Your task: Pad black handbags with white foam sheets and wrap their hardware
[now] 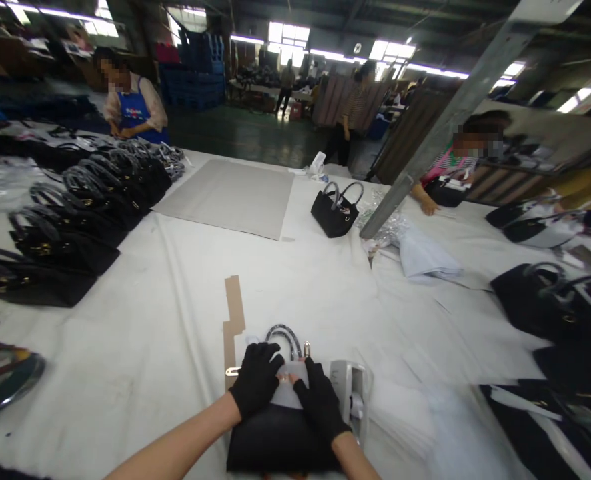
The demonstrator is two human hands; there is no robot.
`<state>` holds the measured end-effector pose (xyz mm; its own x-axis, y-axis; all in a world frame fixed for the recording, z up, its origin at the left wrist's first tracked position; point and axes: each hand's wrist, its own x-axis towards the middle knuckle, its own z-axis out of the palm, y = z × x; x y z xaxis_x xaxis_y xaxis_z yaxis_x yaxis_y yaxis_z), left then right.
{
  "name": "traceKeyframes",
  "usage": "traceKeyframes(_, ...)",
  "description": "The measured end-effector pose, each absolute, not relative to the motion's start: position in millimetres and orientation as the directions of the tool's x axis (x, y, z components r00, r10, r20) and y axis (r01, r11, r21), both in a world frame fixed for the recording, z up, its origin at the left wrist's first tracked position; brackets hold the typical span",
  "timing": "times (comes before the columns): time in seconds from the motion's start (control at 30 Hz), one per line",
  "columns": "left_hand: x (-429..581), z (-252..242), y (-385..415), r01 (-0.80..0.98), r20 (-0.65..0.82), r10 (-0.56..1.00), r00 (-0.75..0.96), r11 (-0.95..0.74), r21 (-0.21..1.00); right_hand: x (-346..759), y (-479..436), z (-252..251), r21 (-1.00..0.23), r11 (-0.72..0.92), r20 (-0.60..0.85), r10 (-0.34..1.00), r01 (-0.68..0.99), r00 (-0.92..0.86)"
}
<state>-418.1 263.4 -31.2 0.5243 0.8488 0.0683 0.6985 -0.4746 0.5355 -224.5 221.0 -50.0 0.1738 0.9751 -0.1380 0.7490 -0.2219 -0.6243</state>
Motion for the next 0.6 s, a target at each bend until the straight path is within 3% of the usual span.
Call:
traceKeyframes(0.13, -417, -27, 247, 0.699, 0.050, 0.888, 0.458, -0.394, 0.597, -219, 214, -41, -0.808, -0.202, -0.096, 0.972, 0.554, 0.216)
traceKeyframes(0.3, -406, -14, 256, 0.790, -0.088, 0.890, 0.448, -0.348, 0.504, -220, 224, -30, -0.797, -0.236, -0.040, 0.939, 0.557, 0.340)
traceKeyframes(0.43, -396, -12, 265, 0.852, -0.186, 0.904, 0.385, -0.271, 0.448, -217, 242, -23, -0.783, -0.168, -0.127, 0.986, 0.599, 0.111)
traceKeyframes(0.53, -394, -17, 270, 0.833, -0.237, 0.932, 0.274, -0.107, 0.543, -212, 249, -16, -0.787, -0.129, -0.181, 0.983, 0.603, -0.026)
traceKeyframes(0.6, -397, -20, 273, 0.733, -0.215, 0.957, 0.194, 0.004, 0.680, -210, 249, -13, -0.799, -0.129, -0.201, 0.978, 0.587, -0.058)
